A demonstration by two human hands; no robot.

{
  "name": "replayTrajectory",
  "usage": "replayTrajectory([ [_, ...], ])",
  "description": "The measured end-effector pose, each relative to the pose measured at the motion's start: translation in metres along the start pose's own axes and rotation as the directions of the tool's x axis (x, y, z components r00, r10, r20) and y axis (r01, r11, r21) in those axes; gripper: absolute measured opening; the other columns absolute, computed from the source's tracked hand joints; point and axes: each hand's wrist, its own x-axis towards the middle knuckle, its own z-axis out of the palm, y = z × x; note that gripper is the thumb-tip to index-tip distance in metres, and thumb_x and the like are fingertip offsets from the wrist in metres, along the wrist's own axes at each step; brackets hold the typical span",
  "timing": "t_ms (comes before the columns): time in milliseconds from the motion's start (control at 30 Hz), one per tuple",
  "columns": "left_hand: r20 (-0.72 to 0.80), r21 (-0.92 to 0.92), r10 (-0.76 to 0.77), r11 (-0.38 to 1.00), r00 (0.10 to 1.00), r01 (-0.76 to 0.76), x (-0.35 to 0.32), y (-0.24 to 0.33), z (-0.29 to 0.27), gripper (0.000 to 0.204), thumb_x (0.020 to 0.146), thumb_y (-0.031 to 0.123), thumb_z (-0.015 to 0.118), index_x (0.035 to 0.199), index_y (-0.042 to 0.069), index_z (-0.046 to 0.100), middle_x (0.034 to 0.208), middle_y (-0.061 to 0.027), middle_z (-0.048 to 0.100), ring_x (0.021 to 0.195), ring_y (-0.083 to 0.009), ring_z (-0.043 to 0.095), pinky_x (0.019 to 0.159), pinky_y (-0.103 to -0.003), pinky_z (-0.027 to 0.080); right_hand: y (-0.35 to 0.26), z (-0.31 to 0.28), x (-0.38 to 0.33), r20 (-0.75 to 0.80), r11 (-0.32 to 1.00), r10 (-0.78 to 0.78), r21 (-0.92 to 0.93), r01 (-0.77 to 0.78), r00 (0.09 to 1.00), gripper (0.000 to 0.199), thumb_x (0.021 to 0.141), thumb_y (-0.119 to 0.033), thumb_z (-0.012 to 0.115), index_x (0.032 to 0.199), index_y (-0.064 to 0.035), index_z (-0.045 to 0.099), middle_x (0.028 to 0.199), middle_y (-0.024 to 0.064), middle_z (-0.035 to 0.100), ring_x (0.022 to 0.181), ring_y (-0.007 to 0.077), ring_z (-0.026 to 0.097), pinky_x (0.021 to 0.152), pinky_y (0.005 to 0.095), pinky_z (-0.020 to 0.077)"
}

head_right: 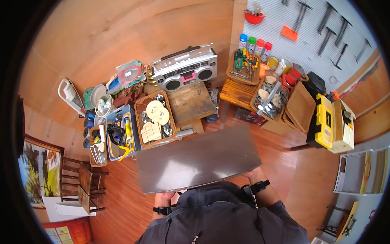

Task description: The person moves a vintage radio from a cabinet to a workbench, then places a hula hoop on the same bench. They carry a cardboard box to a shelf and place it there. Finally, they move a gramophone from a shelf to a different shelf and place a yellow toolbox on a white rack.

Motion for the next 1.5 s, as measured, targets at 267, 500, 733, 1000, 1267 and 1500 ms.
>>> replayTrajectory([
  [267,-0.047,0.379,0.132,0.920,0.990,-0.105,0.165,0.064,0.094,0.029,0.103,0.019,0.056,0.125,0.001,0.063,0.116,-0.0109,0.070,0.100,-0.0223,0.069,0.091,-0.035,0.057,-0.071,0.032,0.112,-0.094,0.994,-0.059,-0.100,0.049,0.994,0.041,0.105,-0.036,0.051,0.135,-0.0083,0.057,0.130,0.0087,0.064,0.118,0.0231,0.060,0.100,0.0409,0.0527],
  [500,-0.117,0.554,0.154,0.830,0.981,-0.064,0.265,0.092,0.166,0.033,0.106,0.017,0.056,0.136,0.004,0.060,0.115,-0.0059,0.071,0.099,-0.0141,0.068,0.084,-0.028,0.056,-0.145,0.042,0.220,-0.134,0.960,-0.058,-0.280,0.018,0.989,0.041,0.105,-0.036,0.050,0.135,-0.0085,0.057,0.130,0.0075,0.063,0.119,0.0226,0.060,0.101,0.0404,0.0512],
  [733,-0.224,0.439,0.190,0.895,0.956,-0.075,0.343,0.099,0.171,0.038,0.109,0.017,0.048,0.146,0.008,0.050,0.126,-0.0082,0.067,0.108,-0.0176,0.066,0.091,-0.031,0.056,-0.203,-0.019,0.357,-0.057,0.727,-0.026,-0.687,-0.020,0.998,0.041,0.106,-0.037,0.049,0.134,-0.0087,0.056,0.131,0.0063,0.063,0.119,0.0222,0.059,0.102,0.0399,0.0498],
  [1000,-0.199,0.528,0.340,0.827,0.919,-0.192,0.409,0.102,0.143,0.042,0.111,0.023,0.045,0.148,0.003,0.050,0.135,-0.0104,0.063,0.123,-0.0197,0.058,0.105,-0.033,0.046,-0.188,-0.017,0.470,-0.329,0.839,0.089,-0.485,-0.248,0.940,0.040,0.106,-0.040,0.045,0.135,-0.0131,0.056,0.134,0.0030,0.060,0.123,0.0232,0.055,0.106,0.0410,0.0446],
  [1267,-0.263,0.501,0.430,0.826,0.864,-0.259,0.395,0.111,0.156,0.033,0.108,0.015,0.049,0.135,-0.001,0.060,0.121,-0.0101,0.070,0.109,-0.0184,0.066,0.095,-0.030,0.052,-0.178,-0.026,0.501,-0.351,0.771,0.185,-0.528,-0.357,0.918,0.047,0.106,-0.045,0.049,0.137,-0.0117,0.056,0.132,0.0038,0.062,0.120,0.0232,0.058,0.102,0.0409,0.0477],
  [1500,-0.393,0.587,0.574,0.758,0.718,-0.284,0.392,0.106,0.141,0.037,0.107,0.024,0.053,0.128,-0.004,0.065,0.114,-0.0101,0.072,0.102,-0.0171,0.065,0.091,-0.029,0.050,-0.174,-0.013,0.513,-0.247,0.756,0.236,-0.562,-0.337,0.940,0.047,0.106,-0.042,0.050,0.138,-0.0087,0.056,0.133,0.0056,0.061,0.117,0.0242,0.060,0.101,0.0403,0.0483],
])
